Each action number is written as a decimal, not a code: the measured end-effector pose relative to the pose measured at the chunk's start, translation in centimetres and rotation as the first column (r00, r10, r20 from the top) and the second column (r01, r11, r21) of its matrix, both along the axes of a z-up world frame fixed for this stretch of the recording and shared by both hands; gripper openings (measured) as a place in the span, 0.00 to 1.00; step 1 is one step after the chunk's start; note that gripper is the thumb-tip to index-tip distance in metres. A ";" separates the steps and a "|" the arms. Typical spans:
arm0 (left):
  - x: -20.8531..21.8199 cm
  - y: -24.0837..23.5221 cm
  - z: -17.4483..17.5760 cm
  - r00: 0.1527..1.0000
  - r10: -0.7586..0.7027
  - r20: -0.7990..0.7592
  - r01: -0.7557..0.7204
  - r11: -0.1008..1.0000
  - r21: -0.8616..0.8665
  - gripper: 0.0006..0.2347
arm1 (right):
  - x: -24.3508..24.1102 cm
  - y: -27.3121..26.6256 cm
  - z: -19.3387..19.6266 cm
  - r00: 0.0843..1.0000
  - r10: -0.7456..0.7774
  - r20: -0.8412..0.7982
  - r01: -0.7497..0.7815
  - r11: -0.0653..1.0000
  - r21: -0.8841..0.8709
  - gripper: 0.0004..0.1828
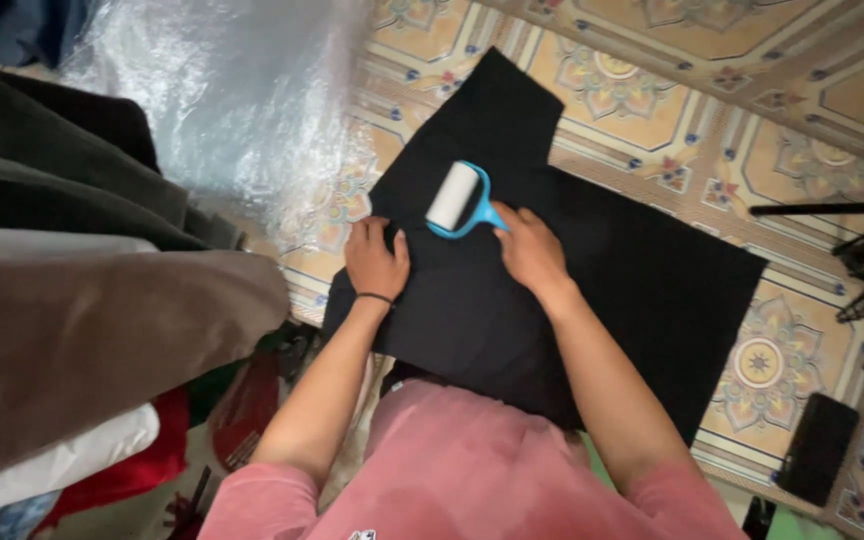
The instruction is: The person uses a lint roller on a black t-shirt laid on a table, then folds the t-shirt in half lengthwise and continues to roll it. The person folds the t-shirt again into a compact rectangle and smooths it with the lint roller before setting it down.
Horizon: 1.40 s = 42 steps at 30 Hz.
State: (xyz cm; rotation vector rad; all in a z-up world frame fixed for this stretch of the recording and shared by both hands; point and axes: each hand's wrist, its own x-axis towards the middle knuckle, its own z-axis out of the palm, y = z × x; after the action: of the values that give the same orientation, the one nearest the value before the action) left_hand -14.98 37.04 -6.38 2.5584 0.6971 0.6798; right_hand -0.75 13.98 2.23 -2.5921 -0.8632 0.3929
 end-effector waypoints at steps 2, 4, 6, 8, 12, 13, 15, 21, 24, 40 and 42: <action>0.9 -2.1 3.3 0.982 -0.024 -0.185 0.031 0.999 0.037 0.17 | 0.0 -3.6 0.5 1.000 -0.029 0.004 0.029 0.999 0.014 0.25; 1.4 -5.0 6.0 0.928 -0.049 -0.370 0.079 0.995 0.066 0.23 | -0.5 -7.5 0.1 0.998 -0.068 0.001 0.068 0.997 0.024 0.25; 2.3 -8.1 8.4 0.800 -0.214 -0.561 0.239 0.971 -0.029 0.26 | -0.8 -11.1 -1.0 0.996 -0.090 0.011 0.089 0.995 0.048 0.25; 2.6 -10.8 8.7 0.739 -0.254 -0.624 0.295 0.955 -0.040 0.27 | -2.1 -14.6 -2.3 0.990 -0.124 0.062 0.119 0.990 0.081 0.26; 3.4 -14.1 7.4 0.657 -0.244 -0.713 0.311 0.950 -0.039 0.31 | -4.8 -21.0 -4.4 0.918 -0.252 0.306 0.172 0.949 0.265 0.23; 3.2 -15.1 7.4 0.653 -0.253 -0.714 0.324 0.945 -0.039 0.31 | -5.9 -22.7 -4.7 0.915 -0.265 0.305 0.186 0.946 0.266 0.23; 3.0 -16.7 7.4 0.631 -0.303 -0.715 0.402 0.915 -0.034 0.31 | -7.8 -25.5 -5.4 0.822 -0.368 0.435 0.285 0.926 0.246 0.21; -0.3 -26.9 9.4 0.491 -0.457 -0.741 0.579 0.807 -0.114 0.31 | -13.1 -31.1 -6.8 0.711 -0.546 0.444 0.440 0.837 0.325 0.22; -2.0 -30.7 9.5 0.473 -0.490 -0.732 0.618 0.777 -0.121 0.33 | -13.4 -32.0 -6.5 0.688 -0.541 0.484 0.383 0.837 0.392 0.22; -4.0 -32.6 6.3 0.607 -0.458 -0.650 0.595 0.804 -0.011 0.28 | -13.2 -32.4 -6.2 0.644 -0.548 0.533 0.388 0.835 0.391 0.20; -4.6 -32.3 3.3 0.766 -0.582 -0.273 0.640 0.731 0.236 0.17 | -13.0 -32.4 -6.0 0.635 -0.540 0.552 0.386 0.841 0.379 0.21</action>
State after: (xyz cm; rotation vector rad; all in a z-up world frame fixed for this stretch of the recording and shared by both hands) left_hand -19.59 4.75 -3.12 2.9146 -0.2715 0.3434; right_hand -13.77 -18.41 -3.78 -2.5981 -0.3286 -0.7585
